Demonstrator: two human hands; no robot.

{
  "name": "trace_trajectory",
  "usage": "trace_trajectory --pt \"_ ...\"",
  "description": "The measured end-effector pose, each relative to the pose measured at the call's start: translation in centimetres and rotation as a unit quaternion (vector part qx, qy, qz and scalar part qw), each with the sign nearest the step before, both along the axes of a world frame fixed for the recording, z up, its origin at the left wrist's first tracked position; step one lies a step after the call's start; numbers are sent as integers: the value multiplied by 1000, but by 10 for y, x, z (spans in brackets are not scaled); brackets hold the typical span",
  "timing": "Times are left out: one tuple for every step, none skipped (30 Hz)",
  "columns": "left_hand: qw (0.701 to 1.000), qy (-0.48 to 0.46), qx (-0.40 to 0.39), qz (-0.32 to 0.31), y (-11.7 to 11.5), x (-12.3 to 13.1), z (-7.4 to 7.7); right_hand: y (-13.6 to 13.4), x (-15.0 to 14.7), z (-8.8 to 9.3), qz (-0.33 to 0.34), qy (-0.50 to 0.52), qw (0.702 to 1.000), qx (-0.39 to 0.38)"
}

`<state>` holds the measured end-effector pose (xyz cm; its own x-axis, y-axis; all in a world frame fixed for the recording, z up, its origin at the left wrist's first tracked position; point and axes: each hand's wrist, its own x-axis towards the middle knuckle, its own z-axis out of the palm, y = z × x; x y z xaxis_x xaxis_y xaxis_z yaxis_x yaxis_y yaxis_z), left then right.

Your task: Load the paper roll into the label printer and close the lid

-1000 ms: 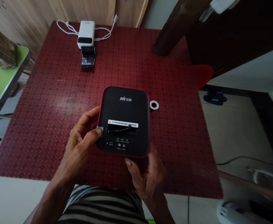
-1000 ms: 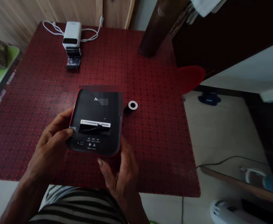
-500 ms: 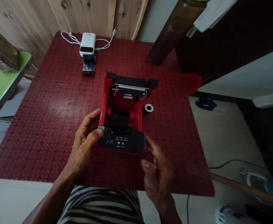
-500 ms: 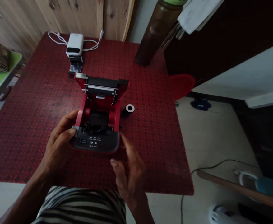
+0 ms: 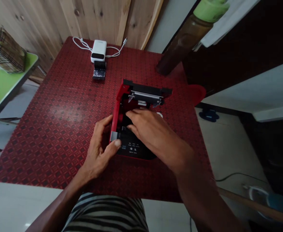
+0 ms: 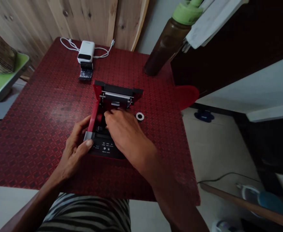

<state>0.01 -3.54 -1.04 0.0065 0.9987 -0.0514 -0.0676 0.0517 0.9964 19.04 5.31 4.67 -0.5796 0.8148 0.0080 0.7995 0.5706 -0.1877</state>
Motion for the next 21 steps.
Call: trace_trajectory --pt "1000 1 2 -1 1 0 0 3 -1 -2 3 -7 1000 -5" --pt "1000 3 4 -3 1 0 0 5 -2 -4 6 -8 1000 -7" --pt "1000 5 8 -4 2 0 0 7 -3 -4 7 -9 1000 -9" --pt "1000 7 11 -5 2 0 0 8 -3 -4 5 -10 1000 -12" --pt "1000 8 12 -5 3 0 -1 9 -4 -2 3 -13 1000 -18" --pt "1000 9 13 -6 3 0 -1 9 -5 1 0 -16 1000 -23" --pt "1000 11 17 -6 3 0 -2 9 -6 6 -3 -20 999 -27" --pt "1000 14 22 -7 3 0 -2 7 -7 10 -7 -21 999 -25" --pt "999 18 28 -7 4 -1 -3 4 -8 16 -14 -20 1000 -16" --pt "999 21 34 -9 4 -1 -4 0 -8 21 -20 -16 1000 3" --pt "999 23 39 -10 4 -1 -5 -6 -8 26 -26 -9 999 27" --pt "999 22 44 -11 4 -1 -5 -12 -5 30 -28 6 998 56" --pt "999 21 45 -11 3 -1 -6 -19 -2 35 -30 30 995 85" --pt "999 20 45 -11 3 -1 -6 -26 4 38 -30 64 991 112" --pt "999 19 44 -10 3 -1 -6 -34 12 41 -34 105 985 130" --pt "999 19 44 -9 3 -1 -6 -42 22 42 -45 150 978 137" --pt "999 20 45 -8 3 -2 -6 -49 33 41 -64 197 969 137" --pt "999 22 46 -8 3 -2 -7 -56 45 39 -93 245 956 129" --pt "999 24 47 -7 3 -2 -7 -63 57 34 -130 291 941 114" --pt "998 26 49 -5 3 -2 -7 -69 69 26 -172 343 918 102" --pt "998 28 51 -4 3 -2 -7 -74 79 16 -215 392 891 83"
